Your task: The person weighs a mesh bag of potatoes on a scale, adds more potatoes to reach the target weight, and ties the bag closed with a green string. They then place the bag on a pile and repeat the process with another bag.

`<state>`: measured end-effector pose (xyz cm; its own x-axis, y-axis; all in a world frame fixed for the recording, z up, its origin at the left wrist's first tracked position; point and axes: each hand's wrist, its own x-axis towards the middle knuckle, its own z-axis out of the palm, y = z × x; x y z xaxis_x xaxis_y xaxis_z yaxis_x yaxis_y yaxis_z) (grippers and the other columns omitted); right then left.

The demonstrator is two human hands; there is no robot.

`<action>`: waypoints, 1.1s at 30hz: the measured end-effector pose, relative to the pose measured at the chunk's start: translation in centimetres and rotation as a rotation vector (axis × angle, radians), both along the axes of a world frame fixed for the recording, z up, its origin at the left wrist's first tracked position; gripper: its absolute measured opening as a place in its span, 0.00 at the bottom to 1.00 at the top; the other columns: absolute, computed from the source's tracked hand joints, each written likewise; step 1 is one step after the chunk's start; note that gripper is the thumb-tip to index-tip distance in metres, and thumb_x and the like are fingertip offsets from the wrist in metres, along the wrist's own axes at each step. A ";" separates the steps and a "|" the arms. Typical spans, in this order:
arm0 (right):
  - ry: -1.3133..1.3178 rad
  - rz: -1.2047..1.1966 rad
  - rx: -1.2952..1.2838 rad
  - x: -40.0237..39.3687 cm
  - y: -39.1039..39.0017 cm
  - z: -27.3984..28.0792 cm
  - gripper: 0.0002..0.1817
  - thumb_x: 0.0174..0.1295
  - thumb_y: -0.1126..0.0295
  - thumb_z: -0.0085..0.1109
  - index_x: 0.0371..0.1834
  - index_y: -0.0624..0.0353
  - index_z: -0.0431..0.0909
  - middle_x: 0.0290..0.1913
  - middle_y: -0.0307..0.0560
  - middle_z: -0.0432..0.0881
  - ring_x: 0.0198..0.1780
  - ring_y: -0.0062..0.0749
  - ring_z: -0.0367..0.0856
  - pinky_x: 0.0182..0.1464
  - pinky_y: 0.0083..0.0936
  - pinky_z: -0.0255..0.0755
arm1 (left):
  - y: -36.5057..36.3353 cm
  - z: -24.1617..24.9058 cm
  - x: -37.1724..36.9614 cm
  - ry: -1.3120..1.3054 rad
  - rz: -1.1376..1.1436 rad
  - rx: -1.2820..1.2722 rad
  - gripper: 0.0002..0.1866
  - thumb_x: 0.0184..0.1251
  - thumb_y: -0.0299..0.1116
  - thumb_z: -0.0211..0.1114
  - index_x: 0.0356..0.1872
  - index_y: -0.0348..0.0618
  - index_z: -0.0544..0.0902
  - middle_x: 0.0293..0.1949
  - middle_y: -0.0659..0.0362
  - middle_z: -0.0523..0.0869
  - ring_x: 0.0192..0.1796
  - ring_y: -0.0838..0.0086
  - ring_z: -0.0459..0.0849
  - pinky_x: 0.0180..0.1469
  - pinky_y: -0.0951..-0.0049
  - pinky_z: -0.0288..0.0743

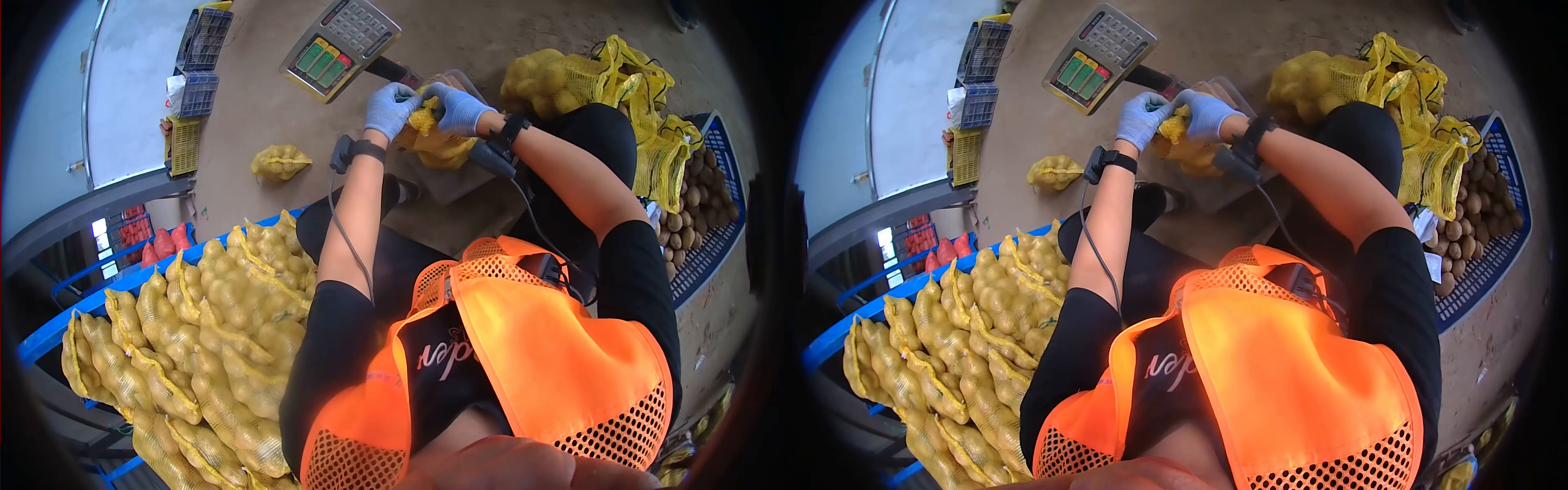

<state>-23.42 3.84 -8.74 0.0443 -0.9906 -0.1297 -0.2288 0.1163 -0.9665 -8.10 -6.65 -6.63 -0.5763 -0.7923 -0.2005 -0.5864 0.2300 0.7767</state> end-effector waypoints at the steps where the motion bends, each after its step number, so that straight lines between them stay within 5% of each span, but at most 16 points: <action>1: 0.222 -0.066 -0.287 0.4 0.4 -0.4 0.22 0.45 0.64 0.67 0.45 0.55 0.75 0.40 0.53 0.81 0.45 0.47 0.81 0.45 0.35 0.73 | 0.3 -0.4 0.4 -0.002 0.004 -0.001 0.07 0.55 0.28 0.71 0.31 0.37 0.82 0.28 0.60 0.84 0.31 0.81 0.79 0.37 0.79 0.75; 3: 0.351 -0.049 -0.259 0.4 0.8 0.8 0.23 0.47 0.65 0.66 0.49 0.54 0.74 0.45 0.55 0.80 0.49 0.52 0.78 0.51 0.37 0.70 | 1.0 -0.9 1.2 0.235 0.137 -0.002 0.07 0.56 0.27 0.70 0.31 0.36 0.81 0.27 0.60 0.84 0.29 0.82 0.78 0.35 0.79 0.75; 6: 0.336 0.009 -0.209 0.2 0.0 1.3 0.24 0.47 0.66 0.66 0.50 0.54 0.74 0.43 0.53 0.81 0.50 0.50 0.78 0.51 0.36 0.70 | 3.2 -0.8 2.4 0.113 0.217 -0.055 0.07 0.58 0.28 0.68 0.32 0.36 0.80 0.27 0.61 0.83 0.30 0.81 0.79 0.35 0.79 0.75; 9: 0.088 -0.092 -0.168 0.1 -0.6 0.3 0.23 0.49 0.64 0.67 0.50 0.55 0.75 0.39 0.51 0.82 0.42 0.41 0.82 0.45 0.32 0.74 | 6.5 -0.2 2.3 0.084 0.421 0.108 0.06 0.59 0.27 0.66 0.34 0.36 0.81 0.29 0.61 0.83 0.31 0.80 0.80 0.36 0.79 0.75; 11: -0.328 -0.192 0.274 0.3 -0.5 1.9 0.22 0.51 0.62 0.67 0.48 0.58 0.77 0.32 0.46 0.83 0.31 0.30 0.83 0.33 0.26 0.77 | 9.1 0.3 0.7 0.126 0.473 0.192 0.08 0.59 0.28 0.66 0.36 0.35 0.81 0.30 0.61 0.83 0.32 0.79 0.80 0.37 0.78 0.76; 12: -0.417 -0.251 0.279 0.7 -0.5 1.9 0.21 0.51 0.61 0.68 0.45 0.61 0.78 0.28 0.41 0.82 0.24 0.23 0.81 0.24 0.22 0.75 | 9.9 0.2 0.1 0.164 0.527 0.275 0.09 0.58 0.28 0.66 0.38 0.35 0.81 0.32 0.60 0.83 0.33 0.78 0.81 0.38 0.78 0.76; 15: -0.408 -0.313 0.348 1.9 -1.2 0.3 0.25 0.54 0.63 0.67 0.55 0.58 0.74 0.32 0.42 0.81 0.29 0.24 0.81 0.27 0.19 0.77 | 9.6 -2.1 -1.1 0.582 0.640 0.505 0.06 0.63 0.28 0.63 0.38 0.39 0.81 0.29 0.63 0.83 0.23 0.82 0.76 0.26 0.81 0.68; 17: -0.305 -0.388 0.347 1.5 0.4 4.7 0.26 0.52 0.61 0.67 0.54 0.59 0.74 0.33 0.43 0.82 0.32 0.27 0.82 0.26 0.21 0.78 | 9.0 -2.9 -1.0 0.561 0.683 0.552 0.08 0.62 0.27 0.64 0.41 0.42 0.81 0.28 0.64 0.82 0.23 0.85 0.75 0.24 0.83 0.66; 21: -0.479 -0.407 0.424 2.2 0.9 4.4 0.29 0.51 0.55 0.66 0.52 0.61 0.75 0.41 0.53 0.83 0.41 0.37 0.83 0.41 0.30 0.78 | 8.6 -1.6 0.3 0.669 0.677 0.954 0.15 0.68 0.39 0.56 0.49 0.42 0.78 0.40 0.59 0.82 0.40 0.73 0.79 0.44 0.75 0.71; 22: -0.124 -0.422 0.264 2.6 0.6 2.5 0.29 0.54 0.51 0.62 0.52 0.62 0.74 0.44 0.56 0.82 0.44 0.42 0.82 0.48 0.30 0.73 | 8.8 -1.0 0.2 0.752 0.710 1.156 0.18 0.71 0.43 0.53 0.52 0.41 0.77 0.46 0.57 0.82 0.47 0.69 0.79 0.52 0.70 0.71; 25: -0.110 -0.530 0.185 3.2 1.4 3.0 0.25 0.55 0.50 0.60 0.47 0.59 0.79 0.41 0.56 0.83 0.44 0.45 0.81 0.48 0.31 0.72 | 9.5 1.3 -1.3 0.724 0.638 1.097 0.23 0.72 0.48 0.47 0.57 0.42 0.74 0.56 0.56 0.77 0.59 0.65 0.72 0.64 0.65 0.60; 31: -0.257 -0.445 0.294 2.5 0.7 2.3 0.27 0.53 0.50 0.62 0.50 0.59 0.78 0.43 0.51 0.83 0.45 0.40 0.82 0.49 0.30 0.73 | 9.3 1.9 -2.1 0.857 0.598 1.170 0.23 0.71 0.47 0.51 0.57 0.41 0.73 0.56 0.55 0.77 0.58 0.65 0.74 0.64 0.64 0.63; 33: -0.238 -0.415 0.312 2.4 0.7 2.3 0.29 0.54 0.51 0.61 0.52 0.61 0.76 0.49 0.56 0.81 0.52 0.42 0.79 0.53 0.30 0.70 | 9.2 0.0 -1.7 0.891 0.579 1.173 0.23 0.70 0.47 0.52 0.57 0.41 0.74 0.55 0.55 0.78 0.55 0.64 0.76 0.61 0.64 0.67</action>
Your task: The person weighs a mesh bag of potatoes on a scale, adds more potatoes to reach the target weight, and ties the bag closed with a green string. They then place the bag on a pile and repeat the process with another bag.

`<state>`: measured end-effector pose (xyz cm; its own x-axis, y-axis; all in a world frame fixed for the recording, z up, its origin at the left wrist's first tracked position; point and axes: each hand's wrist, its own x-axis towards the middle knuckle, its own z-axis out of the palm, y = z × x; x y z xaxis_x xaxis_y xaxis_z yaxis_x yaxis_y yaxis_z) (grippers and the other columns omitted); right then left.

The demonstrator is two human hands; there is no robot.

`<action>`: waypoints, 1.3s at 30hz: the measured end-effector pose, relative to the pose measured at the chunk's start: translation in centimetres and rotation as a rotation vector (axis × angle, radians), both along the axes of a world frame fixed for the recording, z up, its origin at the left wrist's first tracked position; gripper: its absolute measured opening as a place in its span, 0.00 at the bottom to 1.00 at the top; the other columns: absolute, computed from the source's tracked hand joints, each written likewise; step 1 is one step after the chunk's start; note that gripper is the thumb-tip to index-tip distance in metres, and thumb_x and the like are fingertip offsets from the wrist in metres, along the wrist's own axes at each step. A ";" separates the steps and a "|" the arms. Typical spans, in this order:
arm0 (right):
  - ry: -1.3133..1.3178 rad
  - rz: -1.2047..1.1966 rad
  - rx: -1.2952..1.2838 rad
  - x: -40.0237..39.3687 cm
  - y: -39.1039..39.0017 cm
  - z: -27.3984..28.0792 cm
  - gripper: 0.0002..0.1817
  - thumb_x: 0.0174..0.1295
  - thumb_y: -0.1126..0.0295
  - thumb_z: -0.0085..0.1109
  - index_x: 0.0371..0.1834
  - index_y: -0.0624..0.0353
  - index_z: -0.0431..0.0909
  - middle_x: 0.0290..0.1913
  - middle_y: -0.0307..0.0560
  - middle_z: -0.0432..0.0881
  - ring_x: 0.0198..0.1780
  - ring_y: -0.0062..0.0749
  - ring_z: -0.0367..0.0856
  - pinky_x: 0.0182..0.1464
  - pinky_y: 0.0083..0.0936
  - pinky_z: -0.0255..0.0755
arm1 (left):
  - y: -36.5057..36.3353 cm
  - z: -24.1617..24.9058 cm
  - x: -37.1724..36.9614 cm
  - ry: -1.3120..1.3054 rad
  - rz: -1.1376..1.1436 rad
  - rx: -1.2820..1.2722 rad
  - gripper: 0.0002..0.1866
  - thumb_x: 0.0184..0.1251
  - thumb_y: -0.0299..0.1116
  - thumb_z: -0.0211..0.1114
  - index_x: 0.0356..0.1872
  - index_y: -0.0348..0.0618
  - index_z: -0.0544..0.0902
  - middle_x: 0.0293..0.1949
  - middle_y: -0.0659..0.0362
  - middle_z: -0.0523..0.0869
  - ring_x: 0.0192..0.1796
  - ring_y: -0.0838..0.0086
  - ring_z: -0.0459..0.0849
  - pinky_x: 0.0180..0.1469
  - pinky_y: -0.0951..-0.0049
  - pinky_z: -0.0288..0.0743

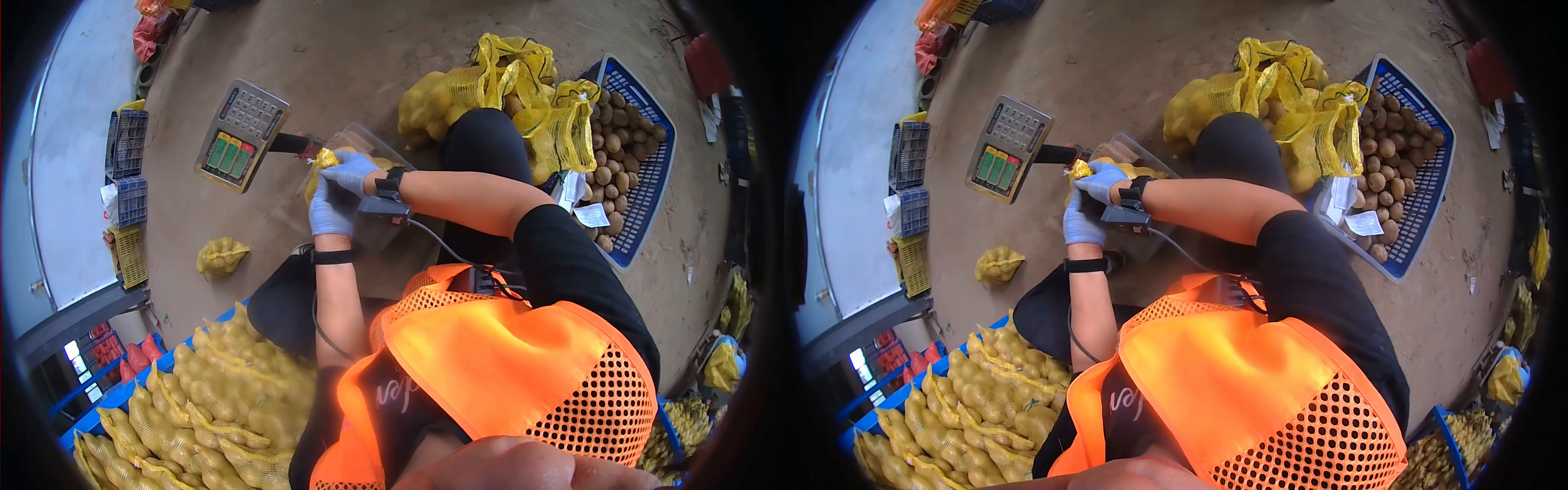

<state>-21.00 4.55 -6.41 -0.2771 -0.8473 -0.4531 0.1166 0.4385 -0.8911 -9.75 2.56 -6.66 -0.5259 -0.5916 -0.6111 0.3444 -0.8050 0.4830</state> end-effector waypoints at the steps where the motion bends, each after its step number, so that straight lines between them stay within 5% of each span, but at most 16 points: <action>1: 0.003 -0.001 0.005 0.1 0.0 -0.1 0.29 0.54 0.51 0.61 0.52 0.61 0.76 0.49 0.56 0.81 0.52 0.42 0.79 0.53 0.30 0.70 | 0.1 -1.6 0.4 -0.227 0.055 -0.168 0.20 0.69 0.46 0.54 0.52 0.41 0.77 0.49 0.56 0.81 0.49 0.63 0.79 0.54 0.65 0.71; 3: 0.119 -0.013 -0.043 0.5 -0.1 -0.1 0.29 0.54 0.51 0.62 0.52 0.61 0.76 0.49 0.55 0.81 0.51 0.42 0.79 0.53 0.29 0.70 | 0.2 -2.3 0.8 -0.452 0.113 -0.334 0.18 0.68 0.45 0.55 0.48 0.41 0.80 0.43 0.57 0.84 0.43 0.62 0.83 0.48 0.66 0.76; 5: 0.109 0.008 -0.040 0.5 0.1 0.1 0.29 0.54 0.50 0.62 0.51 0.61 0.76 0.48 0.56 0.81 0.51 0.43 0.79 0.53 0.30 0.70 | 0.6 -2.0 2.3 -1.201 -0.220 -1.159 0.14 0.68 0.43 0.57 0.37 0.43 0.84 0.29 0.59 0.85 0.30 0.62 0.83 0.35 0.67 0.76; 8: 0.128 0.015 -0.056 0.5 0.0 1.0 0.27 0.54 0.51 0.62 0.50 0.61 0.77 0.47 0.56 0.81 0.50 0.43 0.79 0.52 0.31 0.71 | 0.6 0.4 3.5 -1.106 -0.339 -1.236 0.14 0.69 0.41 0.56 0.27 0.45 0.82 0.19 0.63 0.80 0.23 0.71 0.79 0.26 0.73 0.71; 9: 0.158 0.003 -0.073 0.5 -0.1 1.1 0.25 0.55 0.52 0.62 0.49 0.60 0.78 0.46 0.56 0.81 0.49 0.44 0.79 0.51 0.32 0.71 | 1.6 4.0 3.5 -0.782 -0.250 -0.671 0.16 0.69 0.39 0.55 0.21 0.46 0.76 0.15 0.65 0.74 0.16 0.81 0.70 0.19 0.80 0.61; 13: 0.106 0.112 -0.211 1.7 -1.1 -0.4 0.21 0.56 0.56 0.61 0.47 0.59 0.78 0.44 0.56 0.81 0.47 0.45 0.79 0.49 0.33 0.71 | 3.6 7.3 5.2 -0.409 -0.153 -0.816 0.18 0.70 0.38 0.54 0.17 0.47 0.69 0.11 0.68 0.64 0.11 0.85 0.59 0.15 0.84 0.51; 16: 0.437 0.120 -0.341 2.4 -0.2 0.2 0.18 0.58 0.59 0.59 0.47 0.58 0.78 0.42 0.55 0.82 0.46 0.47 0.79 0.49 0.33 0.71 | 4.9 6.1 6.4 -0.396 -0.155 -0.840 0.20 0.70 0.45 0.53 0.19 0.45 0.70 0.14 0.64 0.67 0.14 0.80 0.64 0.16 0.81 0.56; 18: 0.264 0.244 -0.422 2.8 -0.8 0.2 0.17 0.58 0.60 0.59 0.46 0.58 0.78 0.42 0.54 0.82 0.46 0.47 0.79 0.49 0.34 0.70 | 5.9 4.0 6.6 -0.373 0.174 -0.174 0.23 0.69 0.57 0.49 0.30 0.46 0.75 0.22 0.62 0.74 0.23 0.75 0.70 0.27 0.74 0.65; 19: 0.264 0.219 -0.386 3.1 -0.8 0.5 0.16 0.56 0.58 0.58 0.42 0.58 0.79 0.39 0.57 0.82 0.45 0.53 0.79 0.47 0.38 0.72 | 5.6 1.3 7.9 -0.226 0.189 0.114 0.30 0.66 0.63 0.44 0.45 0.46 0.77 0.40 0.56 0.80 0.45 0.67 0.77 0.47 0.59 0.70; 21: 0.316 0.277 -0.388 4.6 -0.4 1.1 0.15 0.56 0.59 0.58 0.41 0.57 0.79 0.38 0.57 0.82 0.44 0.54 0.79 0.46 0.39 0.72 | 6.4 -2.4 7.7 -0.029 0.173 0.349 0.29 0.66 0.62 0.44 0.47 0.46 0.76 0.42 0.56 0.79 0.47 0.66 0.76 0.48 0.58 0.71; 28: 0.357 0.749 -0.694 11.0 4.4 6.6 0.13 0.55 0.60 0.58 0.37 0.57 0.79 0.33 0.56 0.81 0.39 0.55 0.79 0.42 0.41 0.73 | 4.7 -3.6 10.0 0.168 0.278 0.353 0.28 0.65 0.58 0.46 0.53 0.47 0.73 0.51 0.55 0.75 0.55 0.61 0.72 0.50 0.53 0.71; 32: 0.062 0.977 -1.028 13.4 3.4 10.1 0.19 0.53 0.67 0.63 0.50 0.55 0.74 0.46 0.52 0.77 0.51 0.44 0.77 0.50 0.36 0.70 | 0.7 -1.7 16.2 0.176 0.553 0.198 0.28 0.65 0.56 0.47 0.57 0.47 0.71 0.57 0.54 0.72 0.59 0.58 0.70 0.51 0.50 0.71; 34: 0.344 0.797 -1.120 14.0 4.5 11.5 0.22 0.54 0.69 0.62 0.54 0.55 0.72 0.49 0.51 0.76 0.53 0.41 0.76 0.52 0.34 0.70 | -1.8 -0.5 19.7 0.169 0.699 0.058 0.28 0.64 0.55 0.48 0.59 0.47 0.70 0.59 0.54 0.71 0.62 0.57 0.69 0.52 0.49 0.71; 36: -0.048 0.924 -0.957 10.6 2.5 13.6 0.23 0.55 0.70 0.61 0.56 0.56 0.71 0.53 0.50 0.75 0.53 0.40 0.76 0.54 0.32 0.70 | -4.1 0.6 22.8 0.151 0.789 -0.121 0.29 0.64 0.54 0.48 0.61 0.48 0.69 0.62 0.53 0.70 0.64 0.55 0.67 0.52 0.48 0.72; 38: 0.147 0.608 -0.829 5.4 1.7 14.2 0.25 0.55 0.68 0.63 0.57 0.59 0.71 0.51 0.52 0.76 0.51 0.39 0.77 0.56 0.29 0.70 | -5.6 4.5 20.4 0.217 1.274 0.037 0.35 0.63 0.45 0.52 0.69 0.41 0.57 0.69 0.48 0.59 0.68 0.55 0.63 0.62 0.48 0.67; 39: 0.227 0.459 -0.733 2.3 0.6 13.7 0.26 0.54 0.67 0.64 0.57 0.60 0.71 0.50 0.51 0.77 0.51 0.35 0.77 0.54 0.29 0.72 | -6.3 5.8 19.8 0.108 1.241 0.023 0.34 0.62 0.44 0.55 0.67 0.39 0.59 0.66 0.48 0.63 0.65 0.55 0.66 0.60 0.50 0.69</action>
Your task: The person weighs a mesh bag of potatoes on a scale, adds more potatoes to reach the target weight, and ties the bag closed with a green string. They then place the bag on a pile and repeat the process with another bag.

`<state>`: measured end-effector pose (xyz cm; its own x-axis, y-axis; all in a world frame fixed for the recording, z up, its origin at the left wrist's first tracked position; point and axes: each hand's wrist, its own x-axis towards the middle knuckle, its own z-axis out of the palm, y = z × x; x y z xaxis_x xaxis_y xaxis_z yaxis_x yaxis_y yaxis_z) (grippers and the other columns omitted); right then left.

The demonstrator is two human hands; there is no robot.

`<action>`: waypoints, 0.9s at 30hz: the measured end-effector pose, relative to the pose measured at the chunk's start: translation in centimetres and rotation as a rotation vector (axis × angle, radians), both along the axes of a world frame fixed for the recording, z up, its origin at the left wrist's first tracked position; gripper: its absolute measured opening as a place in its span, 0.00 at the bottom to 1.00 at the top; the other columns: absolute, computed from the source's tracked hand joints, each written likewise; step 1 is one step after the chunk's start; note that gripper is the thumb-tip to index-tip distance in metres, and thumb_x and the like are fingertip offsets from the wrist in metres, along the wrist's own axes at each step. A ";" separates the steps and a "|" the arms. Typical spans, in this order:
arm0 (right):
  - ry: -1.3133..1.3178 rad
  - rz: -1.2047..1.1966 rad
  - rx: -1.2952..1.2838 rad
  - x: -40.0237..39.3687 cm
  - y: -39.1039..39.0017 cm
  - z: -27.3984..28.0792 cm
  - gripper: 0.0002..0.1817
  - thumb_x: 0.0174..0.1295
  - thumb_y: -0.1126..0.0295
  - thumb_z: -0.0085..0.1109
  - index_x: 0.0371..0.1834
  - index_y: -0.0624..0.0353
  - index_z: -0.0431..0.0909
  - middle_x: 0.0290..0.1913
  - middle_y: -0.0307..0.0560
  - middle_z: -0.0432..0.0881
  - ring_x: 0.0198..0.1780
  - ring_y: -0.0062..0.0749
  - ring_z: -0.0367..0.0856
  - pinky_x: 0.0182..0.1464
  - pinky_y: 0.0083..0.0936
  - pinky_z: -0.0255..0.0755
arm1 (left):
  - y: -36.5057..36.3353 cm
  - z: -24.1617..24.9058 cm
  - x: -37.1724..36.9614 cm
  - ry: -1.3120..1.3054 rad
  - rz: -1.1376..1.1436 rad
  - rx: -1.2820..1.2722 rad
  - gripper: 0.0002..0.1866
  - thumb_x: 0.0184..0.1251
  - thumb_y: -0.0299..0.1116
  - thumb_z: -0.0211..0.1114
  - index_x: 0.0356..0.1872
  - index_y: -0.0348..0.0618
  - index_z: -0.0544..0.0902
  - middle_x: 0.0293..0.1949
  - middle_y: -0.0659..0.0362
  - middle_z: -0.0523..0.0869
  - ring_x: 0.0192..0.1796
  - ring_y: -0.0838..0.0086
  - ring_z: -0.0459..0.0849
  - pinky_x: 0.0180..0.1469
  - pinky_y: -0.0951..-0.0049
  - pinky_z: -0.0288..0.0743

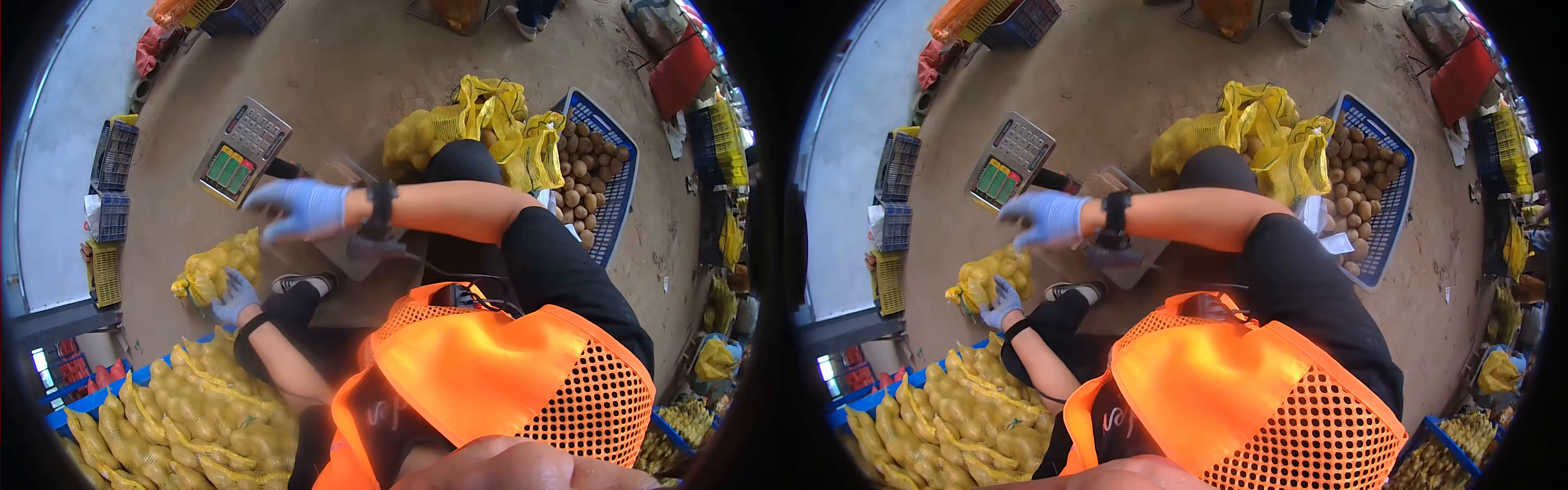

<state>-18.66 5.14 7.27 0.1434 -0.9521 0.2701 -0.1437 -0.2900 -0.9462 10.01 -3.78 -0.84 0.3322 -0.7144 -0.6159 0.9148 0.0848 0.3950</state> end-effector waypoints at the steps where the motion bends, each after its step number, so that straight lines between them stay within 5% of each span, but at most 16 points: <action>1: -0.122 -0.145 0.001 -3.2 -2.5 -3.7 0.27 0.54 0.63 0.66 0.57 0.59 0.72 0.50 0.50 0.78 0.51 0.32 0.77 0.53 0.28 0.73 | -0.6 0.4 -0.3 -0.093 -0.034 0.053 0.33 0.61 0.43 0.57 0.65 0.37 0.62 0.63 0.48 0.66 0.63 0.56 0.70 0.58 0.53 0.72; 2: -0.028 -0.408 0.194 -7.4 -2.2 -3.3 0.28 0.54 0.59 0.66 0.56 0.60 0.73 0.49 0.50 0.79 0.50 0.31 0.78 0.52 0.26 0.73 | -1.2 -0.4 -0.1 -0.090 -0.031 0.056 0.33 0.61 0.43 0.57 0.65 0.37 0.62 0.63 0.48 0.66 0.63 0.56 0.70 0.58 0.53 0.72; 3: 0.092 -0.718 0.302 -11.9 -3.3 -6.8 0.34 0.47 0.49 0.66 0.55 0.61 0.74 0.48 0.57 0.80 0.51 0.44 0.79 0.54 0.33 0.73 | -1.9 -2.1 0.2 -0.178 -0.217 0.015 0.31 0.61 0.44 0.58 0.62 0.37 0.64 0.60 0.49 0.69 0.58 0.57 0.73 0.57 0.54 0.73; 5: 0.393 -1.165 0.675 -20.0 -1.5 -8.1 0.40 0.46 0.46 0.63 0.59 0.60 0.68 0.56 0.62 0.72 0.57 0.53 0.74 0.56 0.36 0.71 | -2.6 -4.3 -0.9 -0.248 -0.456 0.029 0.22 0.62 0.45 0.59 0.51 0.40 0.71 0.50 0.52 0.78 0.45 0.62 0.79 0.49 0.59 0.77; 7: 0.404 -1.349 1.035 -25.3 1.4 -8.7 0.35 0.49 0.53 0.61 0.59 0.59 0.65 0.60 0.57 0.67 0.61 0.49 0.69 0.58 0.33 0.67 | -1.3 -5.3 -3.8 -0.236 -0.656 0.061 0.18 0.62 0.45 0.59 0.45 0.42 0.75 0.43 0.54 0.82 0.42 0.63 0.80 0.43 0.63 0.78; 9: 0.498 -1.788 1.197 -29.6 2.6 -17.7 0.27 0.48 0.52 0.64 0.47 0.59 0.77 0.44 0.56 0.80 0.47 0.40 0.81 0.49 0.31 0.75 | -0.1 -6.5 -7.1 -0.248 -0.775 0.107 0.14 0.63 0.45 0.59 0.40 0.45 0.78 0.38 0.57 0.83 0.38 0.64 0.81 0.41 0.65 0.77; 14: 0.411 -0.984 1.194 -31.3 5.6 -22.5 0.18 0.52 0.61 0.59 0.43 0.60 0.78 0.40 0.56 0.81 0.44 0.42 0.82 0.46 0.33 0.75 | 3.1 -10.2 -11.2 -0.215 -1.075 0.177 0.12 0.64 0.42 0.58 0.39 0.45 0.80 0.37 0.57 0.85 0.37 0.64 0.83 0.39 0.64 0.79; 19: 0.731 -0.572 0.797 -30.0 3.3 -22.9 0.11 0.56 0.70 0.53 0.40 0.62 0.79 0.36 0.56 0.81 0.42 0.45 0.82 0.42 0.34 0.75 | 5.3 -11.7 -13.7 -0.293 -1.243 0.231 0.12 0.65 0.43 0.59 0.38 0.47 0.80 0.34 0.58 0.85 0.33 0.68 0.83 0.34 0.68 0.79; 20: 1.106 -0.388 0.590 -30.2 2.8 -23.1 0.22 0.63 0.51 0.50 0.49 0.58 0.76 0.41 0.49 0.81 0.41 0.35 0.81 0.40 0.32 0.73 | 5.5 -11.9 -14.3 -0.340 -1.299 0.186 0.11 0.65 0.42 0.59 0.39 0.46 0.79 0.33 0.58 0.84 0.32 0.69 0.83 0.33 0.70 0.78; 21: 1.104 -0.375 0.587 -29.4 2.1 -21.8 0.22 0.63 0.51 0.50 0.49 0.58 0.76 0.41 0.49 0.81 0.41 0.35 0.81 0.40 0.32 0.73 | 5.8 -12.1 -15.0 -0.388 -1.354 0.139 0.10 0.66 0.40 0.59 0.40 0.46 0.79 0.32 0.58 0.84 0.31 0.70 0.83 0.32 0.73 0.77; 23: 0.141 -0.708 0.875 -26.5 0.9 -17.6 0.27 0.62 0.47 0.50 0.52 0.59 0.75 0.41 0.50 0.80 0.39 0.34 0.80 0.39 0.32 0.73 | 6.8 -11.2 -17.1 -0.437 -1.361 0.079 0.09 0.66 0.38 0.59 0.40 0.45 0.78 0.31 0.59 0.83 0.29 0.72 0.82 0.30 0.76 0.76; 25: -0.017 -0.696 0.882 -23.7 0.7 -16.9 0.28 0.62 0.46 0.51 0.51 0.61 0.75 0.40 0.49 0.80 0.37 0.32 0.79 0.38 0.31 0.73 | 7.5 -9.5 -18.6 -0.502 -1.355 0.021 0.09 0.66 0.37 0.59 0.41 0.44 0.77 0.30 0.59 0.82 0.27 0.74 0.81 0.27 0.79 0.74; 27: 0.181 -0.548 0.771 -22.3 0.8 -14.3 0.27 0.63 0.47 0.51 0.52 0.60 0.75 0.39 0.46 0.80 0.35 0.29 0.77 0.36 0.28 0.73 | 7.5 -8.1 -19.6 -0.577 -1.438 -0.117 0.07 0.67 0.34 0.59 0.41 0.44 0.77 0.30 0.59 0.82 0.28 0.76 0.82 0.29 0.79 0.75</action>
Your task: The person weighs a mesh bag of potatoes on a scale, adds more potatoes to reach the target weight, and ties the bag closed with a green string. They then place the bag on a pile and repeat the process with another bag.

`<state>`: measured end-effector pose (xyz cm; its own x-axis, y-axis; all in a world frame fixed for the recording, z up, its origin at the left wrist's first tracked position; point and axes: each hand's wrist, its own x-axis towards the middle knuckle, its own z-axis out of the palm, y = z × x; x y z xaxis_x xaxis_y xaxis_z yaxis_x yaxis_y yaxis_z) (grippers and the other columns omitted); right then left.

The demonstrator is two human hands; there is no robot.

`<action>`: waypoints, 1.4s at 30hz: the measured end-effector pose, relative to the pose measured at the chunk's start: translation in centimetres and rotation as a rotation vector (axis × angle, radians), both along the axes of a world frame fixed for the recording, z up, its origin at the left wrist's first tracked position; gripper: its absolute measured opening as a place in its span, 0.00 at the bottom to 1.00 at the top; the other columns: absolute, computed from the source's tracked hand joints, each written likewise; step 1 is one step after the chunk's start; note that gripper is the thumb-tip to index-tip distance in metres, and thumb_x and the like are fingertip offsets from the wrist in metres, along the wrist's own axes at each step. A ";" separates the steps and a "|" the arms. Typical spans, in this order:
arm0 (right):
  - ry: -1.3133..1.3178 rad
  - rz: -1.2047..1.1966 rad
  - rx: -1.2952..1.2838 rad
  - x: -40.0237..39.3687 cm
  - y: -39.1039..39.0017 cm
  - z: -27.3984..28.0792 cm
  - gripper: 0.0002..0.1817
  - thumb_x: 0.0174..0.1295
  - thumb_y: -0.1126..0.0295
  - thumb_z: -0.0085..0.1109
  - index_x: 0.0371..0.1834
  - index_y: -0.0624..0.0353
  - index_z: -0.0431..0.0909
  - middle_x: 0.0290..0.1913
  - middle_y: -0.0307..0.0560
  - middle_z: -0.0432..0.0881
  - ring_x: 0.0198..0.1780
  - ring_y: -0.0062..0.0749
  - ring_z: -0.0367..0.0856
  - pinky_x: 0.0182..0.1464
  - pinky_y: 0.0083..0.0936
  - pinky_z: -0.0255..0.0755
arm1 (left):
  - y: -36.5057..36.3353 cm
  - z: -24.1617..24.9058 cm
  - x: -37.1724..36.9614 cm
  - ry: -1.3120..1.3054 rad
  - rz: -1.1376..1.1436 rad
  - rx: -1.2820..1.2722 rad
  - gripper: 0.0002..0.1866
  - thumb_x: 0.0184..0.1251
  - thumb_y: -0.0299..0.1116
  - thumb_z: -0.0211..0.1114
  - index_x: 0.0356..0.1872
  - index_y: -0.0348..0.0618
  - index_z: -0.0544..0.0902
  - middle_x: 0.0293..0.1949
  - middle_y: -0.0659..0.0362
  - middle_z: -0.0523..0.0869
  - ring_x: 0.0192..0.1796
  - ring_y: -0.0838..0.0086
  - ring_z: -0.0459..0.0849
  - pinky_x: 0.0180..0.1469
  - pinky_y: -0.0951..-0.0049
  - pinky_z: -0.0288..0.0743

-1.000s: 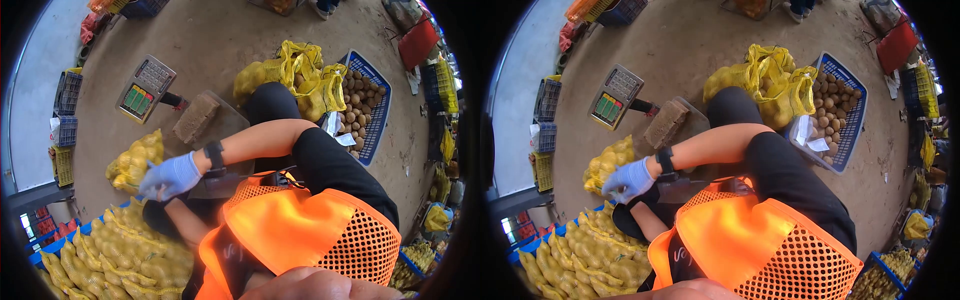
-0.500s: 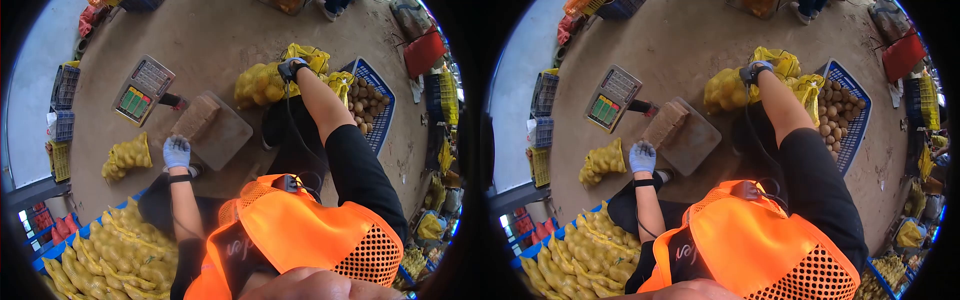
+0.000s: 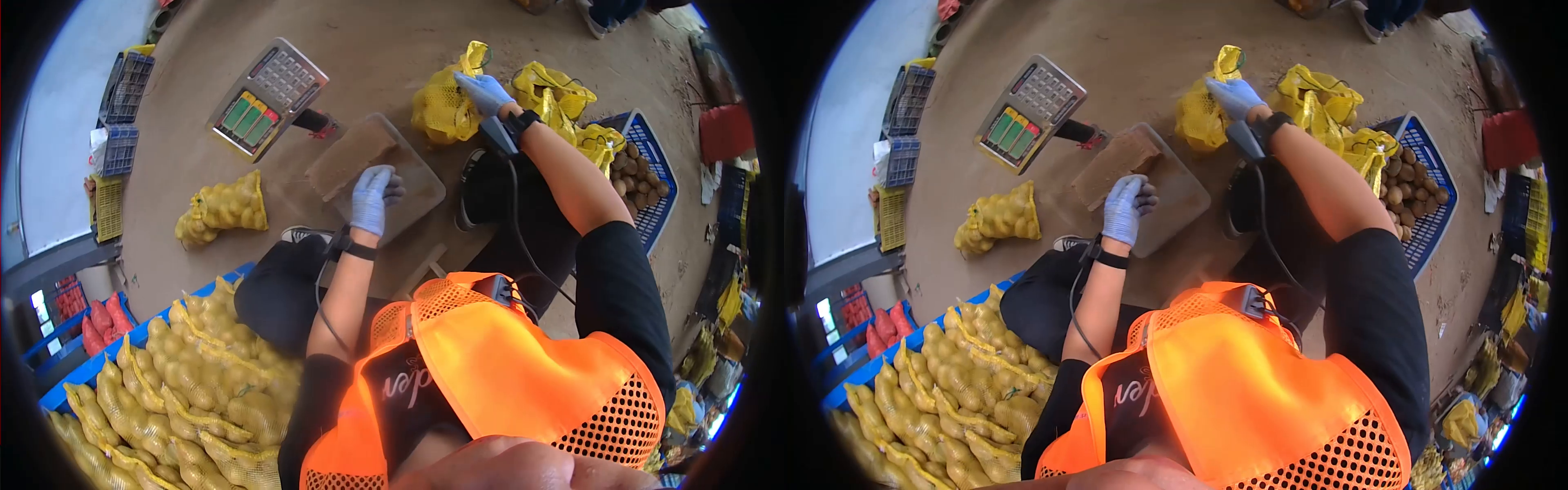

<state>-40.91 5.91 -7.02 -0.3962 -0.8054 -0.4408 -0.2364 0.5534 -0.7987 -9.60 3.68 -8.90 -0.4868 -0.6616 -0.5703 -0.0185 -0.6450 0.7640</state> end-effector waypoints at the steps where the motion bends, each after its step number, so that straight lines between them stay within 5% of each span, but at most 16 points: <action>1: 0.017 0.062 -0.140 0.0 0.1 -1.3 0.26 0.64 0.49 0.51 0.51 0.61 0.75 0.39 0.46 0.80 0.34 0.28 0.77 0.35 0.27 0.72 | -0.1 0.6 -0.4 -0.004 0.021 -0.009 0.07 0.67 0.34 0.59 0.41 0.44 0.77 0.30 0.59 0.82 0.28 0.76 0.82 0.29 0.79 0.75; 4: 0.109 0.125 -0.231 1.8 0.4 0.8 0.20 0.63 0.58 0.53 0.52 0.61 0.74 0.38 0.45 0.79 0.34 0.28 0.77 0.35 0.24 0.73 | 0.8 0.7 -0.3 0.049 0.035 -0.051 0.07 0.69 0.35 0.57 0.41 0.46 0.77 0.29 0.59 0.82 0.28 0.74 0.82 0.30 0.77 0.77; 6: -0.107 0.015 -0.119 4.2 0.8 6.4 0.21 0.56 0.74 0.57 0.56 0.60 0.72 0.39 0.48 0.79 0.39 0.34 0.79 0.39 0.27 0.74 | 1.6 -0.1 -0.4 0.284 0.056 0.269 0.19 0.67 0.47 0.57 0.51 0.47 0.73 0.43 0.50 0.81 0.39 0.60 0.83 0.40 0.62 0.78; 7: 0.012 0.138 -0.487 3.2 1.1 1.1 0.29 0.50 0.84 0.54 0.59 0.59 0.70 0.41 0.50 0.79 0.46 0.36 0.79 0.42 0.26 0.74 | 2.4 0.0 -0.7 0.292 0.095 0.258 0.19 0.67 0.47 0.57 0.51 0.47 0.73 0.43 0.50 0.81 0.39 0.60 0.83 0.40 0.62 0.78; 8: -0.348 -0.046 -0.402 5.3 1.6 3.6 0.30 0.51 0.87 0.50 0.62 0.58 0.69 0.43 0.48 0.79 0.50 0.35 0.78 0.44 0.25 0.74 | 3.3 0.9 -1.3 0.221 0.206 0.504 0.25 0.65 0.54 0.55 0.55 0.49 0.70 0.49 0.47 0.77 0.45 0.53 0.80 0.44 0.55 0.76; 9: -0.411 -0.071 -0.444 6.7 2.0 4.6 0.25 0.56 0.83 0.50 0.60 0.60 0.70 0.43 0.46 0.79 0.49 0.32 0.79 0.44 0.23 0.75 | 4.0 1.6 -1.6 0.155 0.315 0.749 0.31 0.63 0.61 0.53 0.59 0.51 0.67 0.56 0.44 0.72 0.50 0.47 0.77 0.48 0.48 0.73; 12: -1.008 -0.324 -0.346 13.8 3.5 12.9 0.15 0.63 0.69 0.55 0.51 0.63 0.74 0.42 0.44 0.80 0.44 0.28 0.80 0.44 0.24 0.76 | 5.1 2.0 -0.6 0.212 0.397 0.834 0.39 0.59 0.70 0.47 0.65 0.56 0.62 0.64 0.43 0.63 0.57 0.40 0.70 0.53 0.40 0.67; 13: -1.023 -0.298 -0.347 15.2 3.8 13.3 0.16 0.65 0.59 0.55 0.45 0.61 0.76 0.39 0.43 0.80 0.40 0.26 0.81 0.42 0.24 0.76 | 5.0 0.5 0.1 0.278 0.375 0.843 0.39 0.61 0.70 0.40 0.67 0.56 0.62 0.63 0.46 0.67 0.59 0.44 0.69 0.58 0.39 0.62; 16: -1.042 -0.275 -0.269 17.9 4.7 13.6 0.10 0.65 0.65 0.56 0.42 0.59 0.75 0.37 0.42 0.79 0.38 0.29 0.80 0.43 0.29 0.77 | 4.0 2.0 2.3 0.454 0.365 0.827 0.37 0.64 0.67 0.37 0.66 0.55 0.64 0.62 0.50 0.70 0.60 0.48 0.70 0.60 0.39 0.58; 20: -0.977 -0.194 -0.239 20.5 4.6 11.3 0.09 0.62 0.62 0.61 0.38 0.53 0.76 0.32 0.33 0.77 0.32 0.17 0.77 0.32 0.17 0.73 | 1.6 8.4 5.8 0.491 0.307 0.787 0.35 0.67 0.63 0.36 0.63 0.49 0.69 0.61 0.52 0.73 0.64 0.55 0.70 0.64 0.41 0.55; 25: -0.922 -0.116 -0.186 23.3 2.4 8.1 0.13 0.61 0.58 0.62 0.41 0.54 0.77 0.33 0.36 0.80 0.31 0.19 0.80 0.29 0.17 0.74 | -2.0 -1.2 8.5 0.322 0.451 0.507 0.34 0.69 0.60 0.34 0.62 0.45 0.69 0.60 0.50 0.75 0.61 0.54 0.73 0.63 0.45 0.61; 26: -0.877 -0.005 -0.146 23.5 1.9 7.4 0.17 0.62 0.57 0.60 0.43 0.59 0.76 0.37 0.43 0.80 0.35 0.27 0.82 0.33 0.22 0.76 | -2.4 -2.7 8.5 0.337 0.439 0.432 0.34 0.69 0.59 0.33 0.62 0.44 0.69 0.59 0.50 0.75 0.60 0.53 0.74 0.62 0.46 0.64; 27: -0.826 0.106 -0.107 23.6 1.3 6.8 0.20 0.63 0.55 0.58 0.45 0.63 0.75 0.40 0.50 0.81 0.38 0.34 0.84 0.36 0.26 0.79 | -2.7 -2.6 8.3 0.398 0.513 0.494 0.33 0.71 0.57 0.33 0.61 0.42 0.70 0.59 0.49 0.76 0.59 0.53 0.75 0.61 0.46 0.67; 31: -0.931 -0.029 -0.078 24.6 -0.4 7.1 0.21 0.62 0.54 0.58 0.46 0.63 0.74 0.42 0.53 0.81 0.40 0.39 0.84 0.40 0.31 0.79 | -2.8 -1.0 8.0 0.447 0.522 0.493 0.32 0.71 0.55 0.34 0.63 0.41 0.68 0.60 0.48 0.74 0.61 0.54 0.73 0.64 0.51 0.64; 38: -0.976 -0.070 -0.077 23.5 0.9 6.5 0.21 0.60 0.54 0.61 0.45 0.61 0.74 0.39 0.48 0.81 0.36 0.35 0.83 0.38 0.27 0.77 | -1.3 1.9 7.2 0.426 0.521 0.541 0.33 0.72 0.56 0.35 0.65 0.40 0.65 0.62 0.47 0.72 0.62 0.54 0.72 0.65 0.54 0.63; 42: -0.975 -0.080 -0.065 23.1 -0.6 4.6 0.19 0.61 0.56 0.61 0.46 0.60 0.75 0.39 0.46 0.83 0.38 0.31 0.85 0.36 0.26 0.80 | -1.9 -2.1 7.3 0.545 0.521 0.465 0.30 0.72 0.53 0.33 0.63 0.43 0.68 0.61 0.50 0.73 0.61 0.56 0.73 0.65 0.55 0.64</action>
<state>-17.84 5.32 -2.43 0.0642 -0.8264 -0.5594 0.5795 0.4872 -0.6533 -2.33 1.78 -10.97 -0.4706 -0.6343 -0.6133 0.6547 -0.7170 0.2392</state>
